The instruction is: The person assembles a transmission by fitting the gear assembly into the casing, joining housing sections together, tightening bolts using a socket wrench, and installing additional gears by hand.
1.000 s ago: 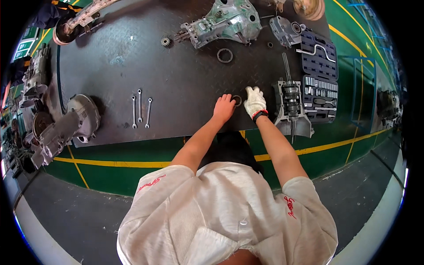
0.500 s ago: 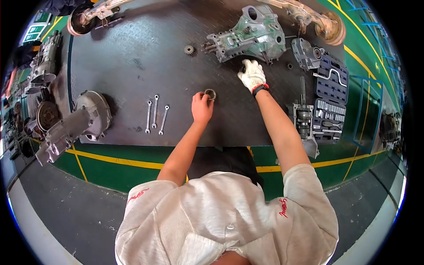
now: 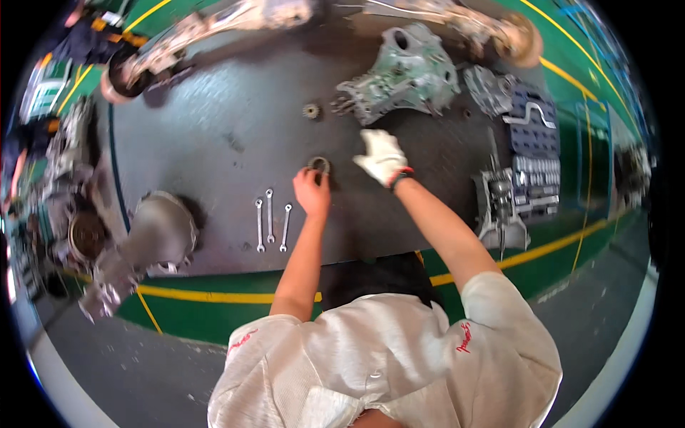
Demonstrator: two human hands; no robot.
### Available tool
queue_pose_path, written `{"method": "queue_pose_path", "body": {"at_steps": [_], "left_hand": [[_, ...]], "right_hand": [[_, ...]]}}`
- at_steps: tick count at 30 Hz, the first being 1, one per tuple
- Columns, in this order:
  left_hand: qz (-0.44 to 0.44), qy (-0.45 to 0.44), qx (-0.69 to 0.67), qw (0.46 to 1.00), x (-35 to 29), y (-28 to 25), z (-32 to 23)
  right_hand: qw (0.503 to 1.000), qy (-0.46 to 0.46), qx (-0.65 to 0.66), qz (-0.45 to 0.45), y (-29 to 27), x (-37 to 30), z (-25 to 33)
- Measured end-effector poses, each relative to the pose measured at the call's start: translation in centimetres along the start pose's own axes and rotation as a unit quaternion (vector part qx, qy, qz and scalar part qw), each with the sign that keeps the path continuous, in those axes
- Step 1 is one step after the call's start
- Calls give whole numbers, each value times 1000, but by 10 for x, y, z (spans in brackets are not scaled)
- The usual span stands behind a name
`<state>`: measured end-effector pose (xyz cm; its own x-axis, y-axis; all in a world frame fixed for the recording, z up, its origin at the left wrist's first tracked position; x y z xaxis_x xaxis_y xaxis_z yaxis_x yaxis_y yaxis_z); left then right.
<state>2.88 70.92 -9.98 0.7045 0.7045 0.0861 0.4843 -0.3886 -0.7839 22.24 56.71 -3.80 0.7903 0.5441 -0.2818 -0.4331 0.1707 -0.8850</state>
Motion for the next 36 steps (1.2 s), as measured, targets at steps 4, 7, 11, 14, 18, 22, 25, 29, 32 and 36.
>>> {"method": "queue_pose_path", "body": {"at_steps": [4, 7, 11, 14, 18, 22, 25, 29, 32, 36], "left_hand": [[-42, 41, 47, 997, 56, -8, 16], [-32, 43, 71, 996, 88, -5, 29], [23, 52, 84, 995, 96, 5, 29], [-45, 77, 60, 994, 70, -12, 10], [7, 91, -1, 996, -5, -14, -26], [98, 160, -92, 978, -126, 7, -102], [342, 29, -217, 914, -236, 88, -159], [404, -113, -359, 834, -336, 178, -256], [343, -199, -401, 826, -359, 214, -300], [289, -220, -259, 895, -356, 212, -308]], "right_hand": [[999, -18, 28, -5, 33, 28, 78], [999, 32, 36, 16, 55, 62, 95], [997, 62, 41, -18, 50, 70, 92], [995, 46, 62, -59, 25, 28, 77], [994, -49, 99, 2, -5, -88, 40], [986, 46, 161, 2, -61, -225, -74], [934, 116, 243, -234, -153, -322, -204], [915, 234, 194, -265, -205, -393, -407], [915, 333, 102, -204, -198, -415, -513], [911, 285, 282, -95, -155, -395, -542]]}}
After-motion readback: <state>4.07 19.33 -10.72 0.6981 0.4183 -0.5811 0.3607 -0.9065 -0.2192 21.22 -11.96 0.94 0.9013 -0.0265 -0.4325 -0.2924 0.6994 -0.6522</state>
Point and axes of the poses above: each hand's wrist, its own x-axis towards the middle knuckle, its own y-axis out of the palm, z = x × y, the point moved 10 cm from there along x, towards the middle knuckle, and after that the axes turned 7 degrees about y, right-handed, at the moved point
